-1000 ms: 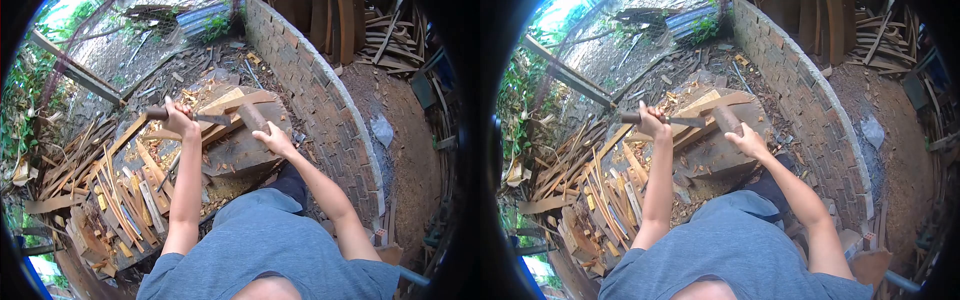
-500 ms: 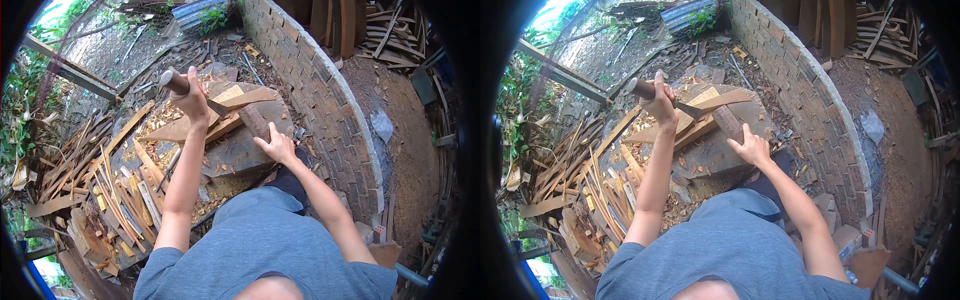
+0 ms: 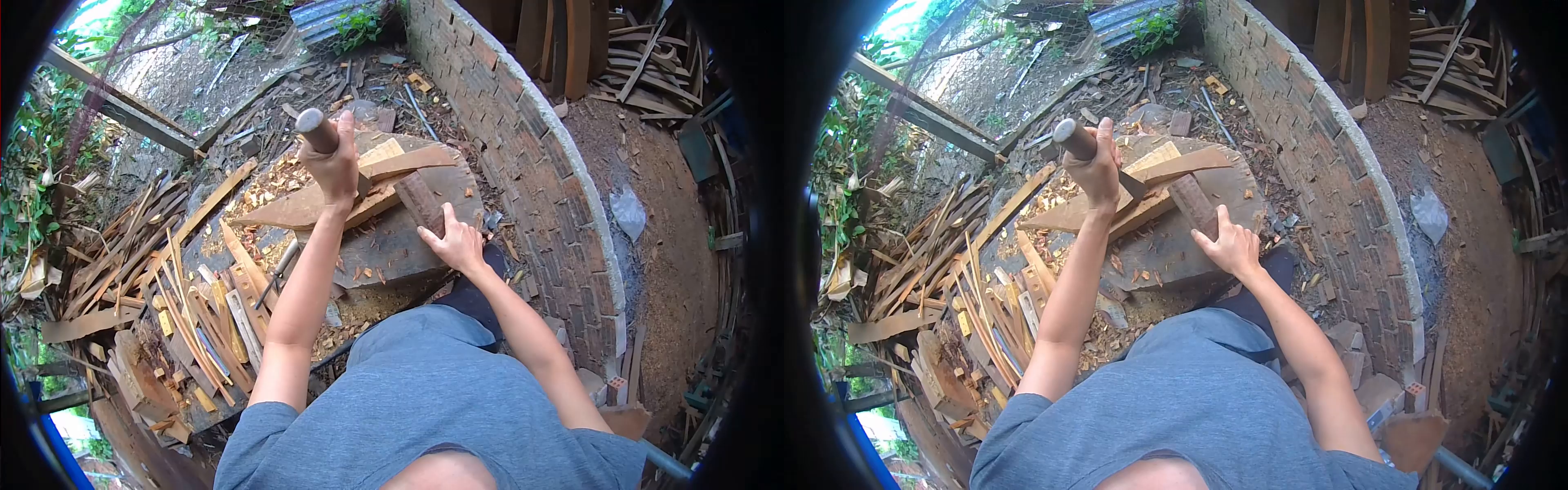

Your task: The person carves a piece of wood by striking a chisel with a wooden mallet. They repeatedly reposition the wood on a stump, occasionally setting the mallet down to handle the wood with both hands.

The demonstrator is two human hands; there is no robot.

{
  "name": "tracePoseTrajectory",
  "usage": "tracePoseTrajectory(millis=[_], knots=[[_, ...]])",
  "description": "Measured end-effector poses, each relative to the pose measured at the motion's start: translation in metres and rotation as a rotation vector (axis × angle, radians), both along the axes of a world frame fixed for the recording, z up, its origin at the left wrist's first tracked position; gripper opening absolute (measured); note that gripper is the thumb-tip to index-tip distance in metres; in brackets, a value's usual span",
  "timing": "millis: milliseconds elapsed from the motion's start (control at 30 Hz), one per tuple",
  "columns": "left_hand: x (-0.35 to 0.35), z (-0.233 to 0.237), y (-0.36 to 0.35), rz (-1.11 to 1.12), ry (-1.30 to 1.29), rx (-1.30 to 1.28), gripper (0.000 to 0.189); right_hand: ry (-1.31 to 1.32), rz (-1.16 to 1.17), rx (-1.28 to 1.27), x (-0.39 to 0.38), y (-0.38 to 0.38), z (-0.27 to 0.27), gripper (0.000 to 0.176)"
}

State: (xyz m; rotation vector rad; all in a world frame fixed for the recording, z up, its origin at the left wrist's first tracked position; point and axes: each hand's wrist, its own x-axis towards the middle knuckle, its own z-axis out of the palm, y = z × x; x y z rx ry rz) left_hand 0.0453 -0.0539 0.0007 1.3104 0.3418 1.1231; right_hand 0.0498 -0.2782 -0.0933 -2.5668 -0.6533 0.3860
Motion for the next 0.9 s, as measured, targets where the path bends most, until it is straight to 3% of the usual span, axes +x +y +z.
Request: tracePoseTrajectory(millis=[300, 533, 633, 667, 733, 833, 900], knots=[[0.001, -0.012, -0.005, 0.055, 0.054, 0.286, 0.022, -0.007, -0.004, 0.010, 0.000, 0.000, -0.002, 0.079], [0.004, -0.011, -0.002, 0.068, 0.032, 0.246, 0.022, 0.020, 0.004, -0.031, 0.003, 0.001, 0.001, 0.082], [0.004, -0.009, -0.003, 0.059, 0.014, 0.217, 0.022, 0.096, -0.002, 0.013, 0.015, 0.001, 0.002, 0.080], [0.002, -0.006, -0.006, 0.062, 0.021, 0.250, 0.021, 0.307, -0.014, 0.207, 0.031, -0.001, -0.004, 0.078], [-0.002, 0.000, -0.013, 0.065, 0.045, 0.294, 0.021, 0.579, -0.068, 0.474, 0.045, 0.005, 0.032, 0.069], [-0.001, -0.004, -0.018, 0.065, 0.080, 0.331, 0.022, 0.197, 0.022, 0.826, 0.033, 0.023, 0.146, 0.065], [-0.003, -0.005, -0.020, 0.044, 0.136, 0.346, 0.017, -0.006, 0.196, 1.037, 0.024, 0.032, 0.210, 0.053]])
